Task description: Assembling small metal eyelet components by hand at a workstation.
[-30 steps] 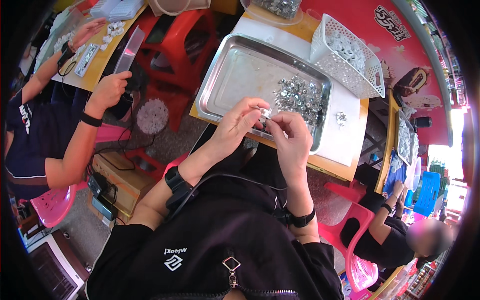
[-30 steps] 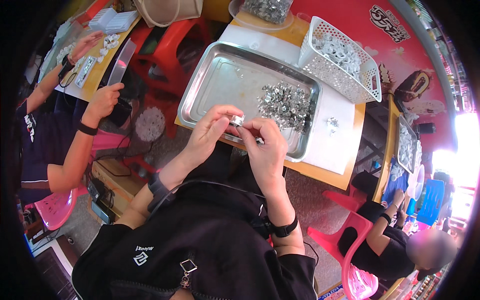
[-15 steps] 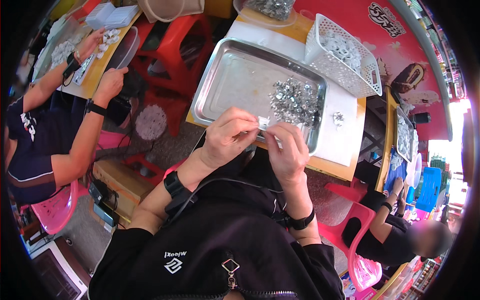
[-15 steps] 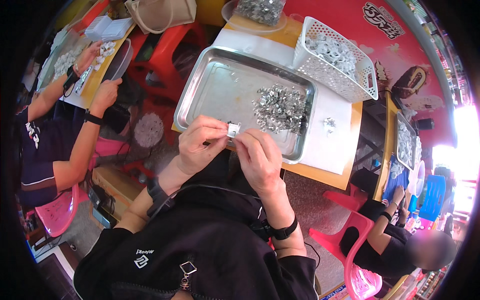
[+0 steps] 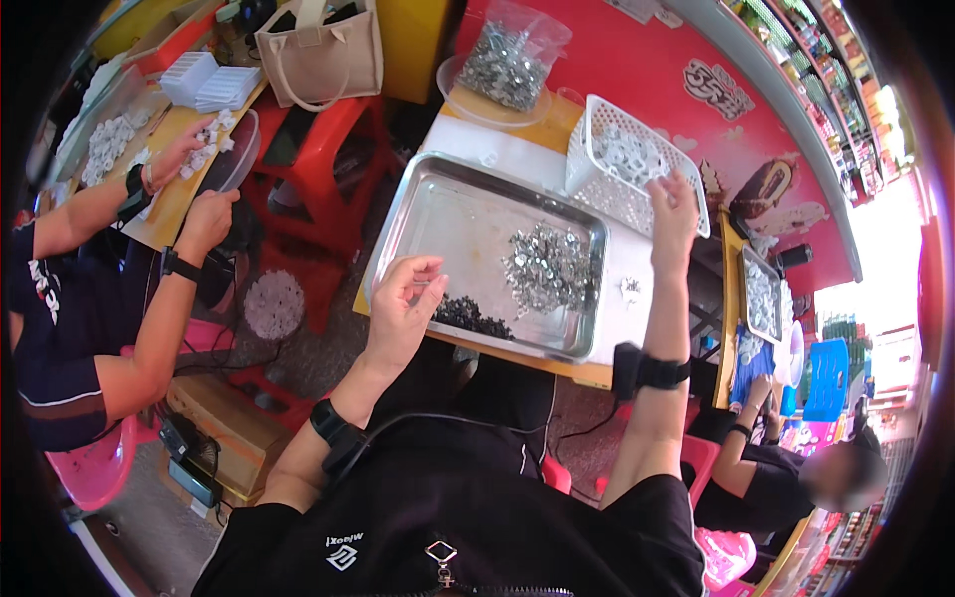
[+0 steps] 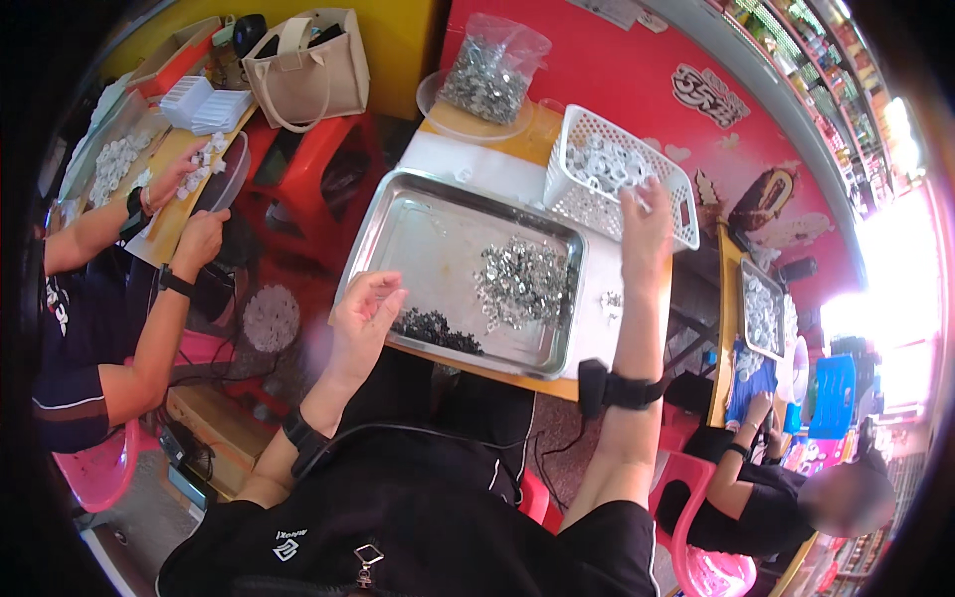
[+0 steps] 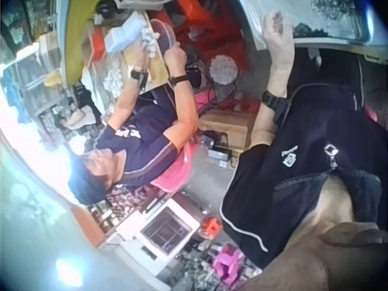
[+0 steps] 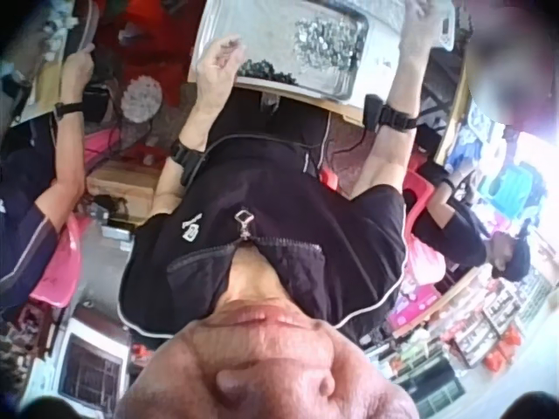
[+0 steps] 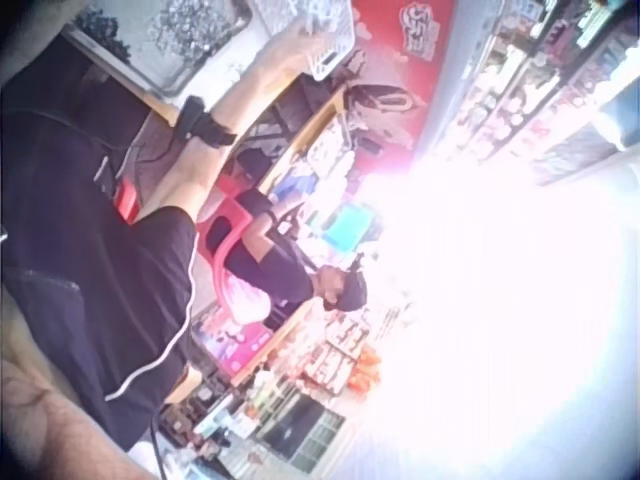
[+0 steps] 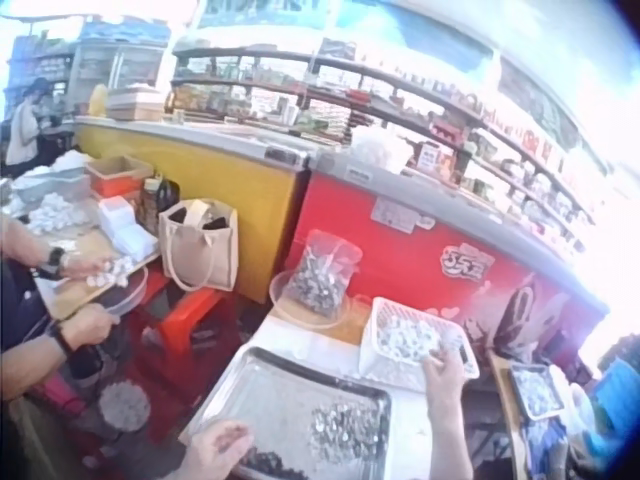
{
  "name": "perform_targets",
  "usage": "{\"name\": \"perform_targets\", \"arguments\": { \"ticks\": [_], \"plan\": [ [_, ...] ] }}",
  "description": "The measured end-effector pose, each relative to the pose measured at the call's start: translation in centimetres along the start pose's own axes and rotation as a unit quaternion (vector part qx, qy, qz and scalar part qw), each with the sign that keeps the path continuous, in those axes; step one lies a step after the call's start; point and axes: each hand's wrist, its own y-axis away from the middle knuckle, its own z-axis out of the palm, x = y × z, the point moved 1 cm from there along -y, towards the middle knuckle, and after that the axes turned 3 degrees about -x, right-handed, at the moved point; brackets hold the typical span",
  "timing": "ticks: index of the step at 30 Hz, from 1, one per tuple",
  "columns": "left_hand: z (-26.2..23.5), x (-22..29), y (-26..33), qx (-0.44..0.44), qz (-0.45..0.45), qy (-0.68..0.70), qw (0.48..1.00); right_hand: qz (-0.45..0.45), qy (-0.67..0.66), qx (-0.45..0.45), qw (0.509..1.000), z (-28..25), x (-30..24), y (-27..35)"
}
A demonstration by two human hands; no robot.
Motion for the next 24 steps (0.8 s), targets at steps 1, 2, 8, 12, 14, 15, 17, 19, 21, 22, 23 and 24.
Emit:
{"name": "perform_targets", "arguments": {
  "ticks": [1,2,8,12,14,15,17,19,21,22,23,24],
  "plan": [
    [-0.3,-0.3,0.0,0.013,-0.01,0.001,1.0,-0.01,0.008,-0.065,0.998,1.4,-0.5,0.5],
    [-0.5,-0.2,0.0,0.019,-0.007,0.001,1.0,-0.017,0.019,-0.129,0.991,3.1,-1.1,1.4],
    [-0.9,-0.9,-0.5,-0.004,-0.063,0.04,0.997,-0.063,0.063,-0.291,0.953,14.0,-2.8,2.5],
    [-1.1,-1.5,-0.1,0.002,-0.082,0.049,0.995,-0.221,0.148,-0.298,0.917,19.1,0.0,-0.2],
    [-1.0,-1.2,-0.2,0.009,-0.082,0.059,0.995,-0.2,0.154,-0.352,0.901,20.7,0.7,-1.3],
    [-1.1,-1.3,-0.3,0.005,-0.092,0.07,0.993,-0.176,0.163,-0.404,0.883,21.2,0.9,-1.6],
    [-1.1,-1.2,-0.5,0.0,-0.104,0.082,0.991,-0.163,0.166,-0.4,0.887,21.3,0.8,-2.1],
    [-1.3,-1.1,-0.7,-0.003,-0.133,0.102,0.986,-0.147,0.17,-0.395,0.891,21.0,0.2,-1.9],
    [-1.7,-1.4,-0.9,-0.001,-0.163,0.123,0.979,0.025,0.045,-0.372,0.927,19.1,-2.7,-0.8],
    [-1.9,-1.5,-1.2,-0.006,-0.168,0.151,0.974,0.028,0.047,-0.372,0.927,18.2,-2.9,-0.1],
    [-1.9,-1.6,-1.5,-0.012,-0.173,0.18,0.968,0.086,-0.066,-0.379,0.919,17.3,-2.9,0.7],
    [-1.9,-1.6,-1.7,-0.003,-0.185,0.207,0.961,0.143,-0.178,-0.379,0.897,16.3,-3.2,1.7]
  ]
}}
